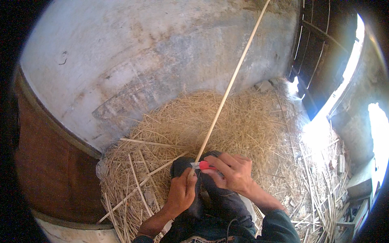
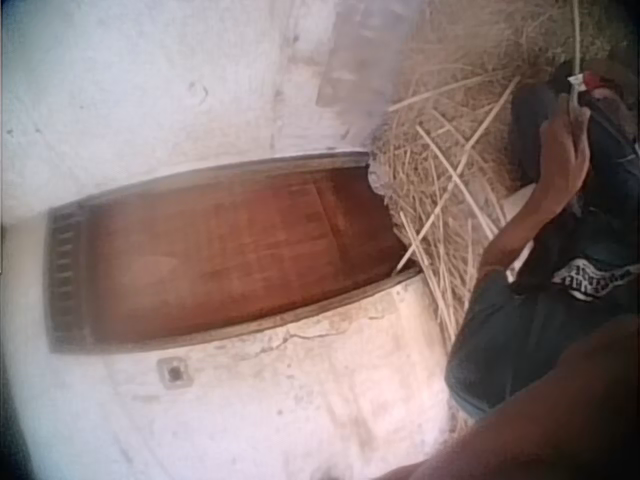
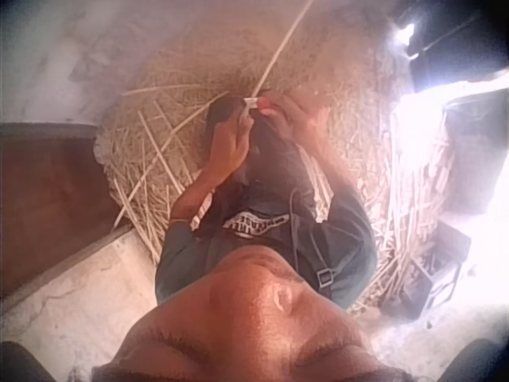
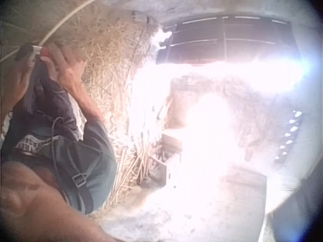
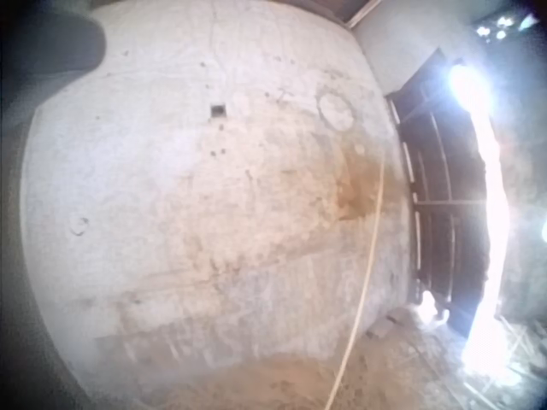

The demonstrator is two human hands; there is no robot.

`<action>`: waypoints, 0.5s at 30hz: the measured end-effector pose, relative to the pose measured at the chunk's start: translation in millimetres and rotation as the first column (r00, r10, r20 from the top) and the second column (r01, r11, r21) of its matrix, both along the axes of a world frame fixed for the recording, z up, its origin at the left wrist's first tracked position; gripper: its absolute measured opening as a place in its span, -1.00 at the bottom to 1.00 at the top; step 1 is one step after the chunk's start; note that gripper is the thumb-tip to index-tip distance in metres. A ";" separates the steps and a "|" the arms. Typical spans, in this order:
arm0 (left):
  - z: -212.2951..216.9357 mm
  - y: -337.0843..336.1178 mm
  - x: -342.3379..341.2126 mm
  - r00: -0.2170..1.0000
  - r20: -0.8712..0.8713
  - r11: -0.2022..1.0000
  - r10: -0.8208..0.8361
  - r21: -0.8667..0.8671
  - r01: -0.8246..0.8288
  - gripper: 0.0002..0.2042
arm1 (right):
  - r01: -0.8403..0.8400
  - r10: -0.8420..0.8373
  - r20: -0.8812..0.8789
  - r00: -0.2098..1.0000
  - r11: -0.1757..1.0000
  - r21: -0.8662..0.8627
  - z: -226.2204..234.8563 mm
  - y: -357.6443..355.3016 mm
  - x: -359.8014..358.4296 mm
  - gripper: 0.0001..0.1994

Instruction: The person sits on a straw-covered floor and uses a red utility knife to shave thin strips from a long bamboo pole. They repeatedly rotate the pole and scrape the blade along its length to remove the outer layer.

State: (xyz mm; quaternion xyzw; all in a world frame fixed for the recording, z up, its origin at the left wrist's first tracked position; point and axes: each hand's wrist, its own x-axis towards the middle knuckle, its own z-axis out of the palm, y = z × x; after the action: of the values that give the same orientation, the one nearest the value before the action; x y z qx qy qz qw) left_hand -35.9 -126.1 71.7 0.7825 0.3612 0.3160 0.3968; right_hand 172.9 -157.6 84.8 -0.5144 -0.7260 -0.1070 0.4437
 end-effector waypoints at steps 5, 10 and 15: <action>-3.9 -0.3 -3.3 1.000 -0.017 1.000 0.018 0.014 -0.017 -0.66 | -0.004 0.005 0.010 1.000 0.999 -0.037 -0.3 -0.6 -1.0 -0.71; -28.8 -23.9 -15.7 0.997 -0.075 0.998 -0.008 -0.065 0.003 -0.69 | 0.375 -0.330 -0.322 0.887 0.923 0.087 -3.8 26.9 44.9 -0.78; -40.6 -25.2 -27.9 0.988 -0.123 0.989 -0.095 -0.129 0.079 -0.68 | 0.513 -0.484 -0.448 0.751 0.856 -0.064 1.3 48.6 109.3 -0.76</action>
State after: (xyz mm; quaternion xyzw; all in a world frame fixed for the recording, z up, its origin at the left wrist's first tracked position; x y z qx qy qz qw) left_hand -63.8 -151.3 31.1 0.7904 0.3702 0.2241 0.4337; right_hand 282.2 -109.0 86.1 -0.6853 -0.4360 -0.1228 0.5702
